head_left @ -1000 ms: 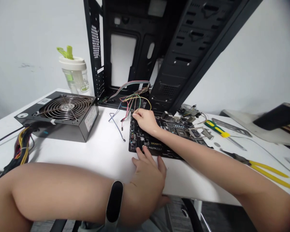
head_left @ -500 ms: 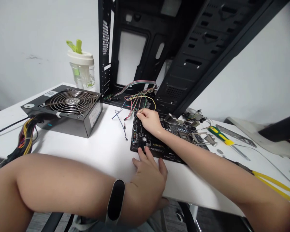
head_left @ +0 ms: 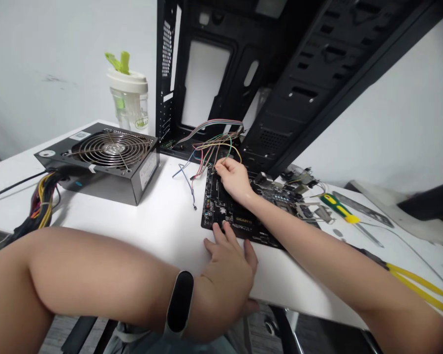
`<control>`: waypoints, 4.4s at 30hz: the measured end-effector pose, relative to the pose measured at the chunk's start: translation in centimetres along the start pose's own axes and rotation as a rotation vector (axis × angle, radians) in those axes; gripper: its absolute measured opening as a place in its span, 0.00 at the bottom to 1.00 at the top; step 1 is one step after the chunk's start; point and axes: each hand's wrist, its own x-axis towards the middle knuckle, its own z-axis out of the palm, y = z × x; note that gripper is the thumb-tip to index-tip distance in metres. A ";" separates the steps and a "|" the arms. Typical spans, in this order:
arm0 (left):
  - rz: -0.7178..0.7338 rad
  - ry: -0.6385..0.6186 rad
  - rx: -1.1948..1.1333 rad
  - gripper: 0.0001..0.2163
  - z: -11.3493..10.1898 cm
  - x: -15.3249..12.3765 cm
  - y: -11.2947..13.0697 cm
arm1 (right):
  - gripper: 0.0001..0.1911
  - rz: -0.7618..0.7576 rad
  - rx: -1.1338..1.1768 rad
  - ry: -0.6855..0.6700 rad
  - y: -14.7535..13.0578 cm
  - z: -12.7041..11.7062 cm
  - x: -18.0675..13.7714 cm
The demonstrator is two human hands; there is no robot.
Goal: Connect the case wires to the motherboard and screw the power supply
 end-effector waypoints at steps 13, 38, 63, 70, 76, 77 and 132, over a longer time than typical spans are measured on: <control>-0.011 0.115 0.025 0.42 1.1 0.2 0.1 | 0.04 -0.004 -0.020 -0.170 -0.9 -0.3 0.0; -0.018 0.095 0.038 0.43 0.8 0.3 0.2 | 0.07 -0.081 -0.419 -0.196 -1.4 -0.6 1.7; -0.007 0.091 0.115 0.44 1.0 0.4 0.1 | 0.06 -0.066 -0.313 -0.072 -0.8 0.9 0.6; 0.017 0.161 0.154 0.43 1.8 0.4 0.1 | 0.20 -0.019 -0.290 -0.182 -1.6 -0.9 1.1; 0.033 0.147 0.163 0.43 1.6 0.3 0.0 | 0.18 0.051 -0.340 -0.162 -1.3 -2.6 3.0; 0.033 0.146 0.163 0.43 1.5 0.3 0.0 | 0.13 0.063 -0.343 -0.172 -1.2 -2.5 3.3; 0.019 0.079 0.176 0.42 0.5 0.1 0.1 | 0.13 0.010 -0.358 -0.238 0.3 0.1 4.1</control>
